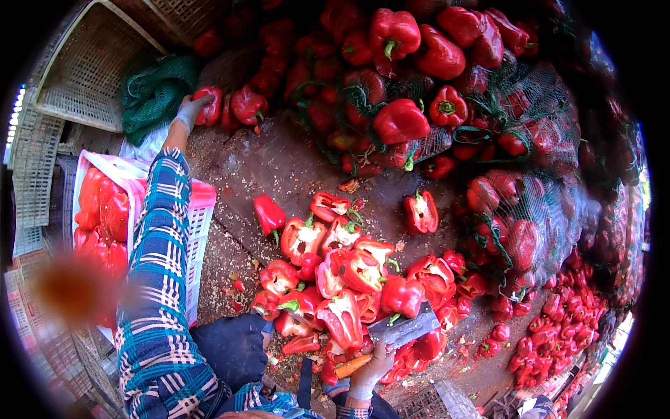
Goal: The person sits on the floor and cuts red bell peppers with a large knife, removing the stems and seeds, then places the cut peppers into a white plastic crate.
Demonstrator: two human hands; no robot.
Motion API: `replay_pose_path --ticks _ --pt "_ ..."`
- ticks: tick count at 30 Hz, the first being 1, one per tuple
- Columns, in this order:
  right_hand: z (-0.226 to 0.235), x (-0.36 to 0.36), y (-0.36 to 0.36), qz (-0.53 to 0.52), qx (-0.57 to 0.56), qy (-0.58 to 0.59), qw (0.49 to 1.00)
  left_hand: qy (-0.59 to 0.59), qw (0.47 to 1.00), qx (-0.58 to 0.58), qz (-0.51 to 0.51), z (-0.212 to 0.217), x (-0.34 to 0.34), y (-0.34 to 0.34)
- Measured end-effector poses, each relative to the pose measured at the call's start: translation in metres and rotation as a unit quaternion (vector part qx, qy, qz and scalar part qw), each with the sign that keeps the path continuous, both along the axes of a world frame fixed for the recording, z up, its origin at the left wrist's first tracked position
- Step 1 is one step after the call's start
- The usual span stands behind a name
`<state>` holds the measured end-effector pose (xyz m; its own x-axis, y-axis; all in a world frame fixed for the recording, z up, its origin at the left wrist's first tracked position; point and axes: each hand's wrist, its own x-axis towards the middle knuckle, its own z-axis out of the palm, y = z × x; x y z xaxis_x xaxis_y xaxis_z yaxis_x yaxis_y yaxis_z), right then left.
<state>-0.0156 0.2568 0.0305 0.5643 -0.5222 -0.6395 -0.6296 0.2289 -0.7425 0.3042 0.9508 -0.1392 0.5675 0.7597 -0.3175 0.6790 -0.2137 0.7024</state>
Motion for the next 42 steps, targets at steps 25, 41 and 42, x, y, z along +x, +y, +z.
replay_pose_path --ticks 25,41,42 --pt "-0.016 -0.007 0.000 -0.005 0.042 -0.036 0.998 -0.060 0.978 0.089 -0.177 0.053 0.018 -0.061" --pt "-0.016 -0.005 0.008 -0.007 -0.016 -0.032 0.999 0.040 0.964 0.188 -0.181 0.076 0.041 -0.101" --pt "-0.015 -0.004 0.009 -0.009 -0.012 -0.035 0.999 0.001 0.973 0.161 -0.167 0.075 0.035 -0.105"
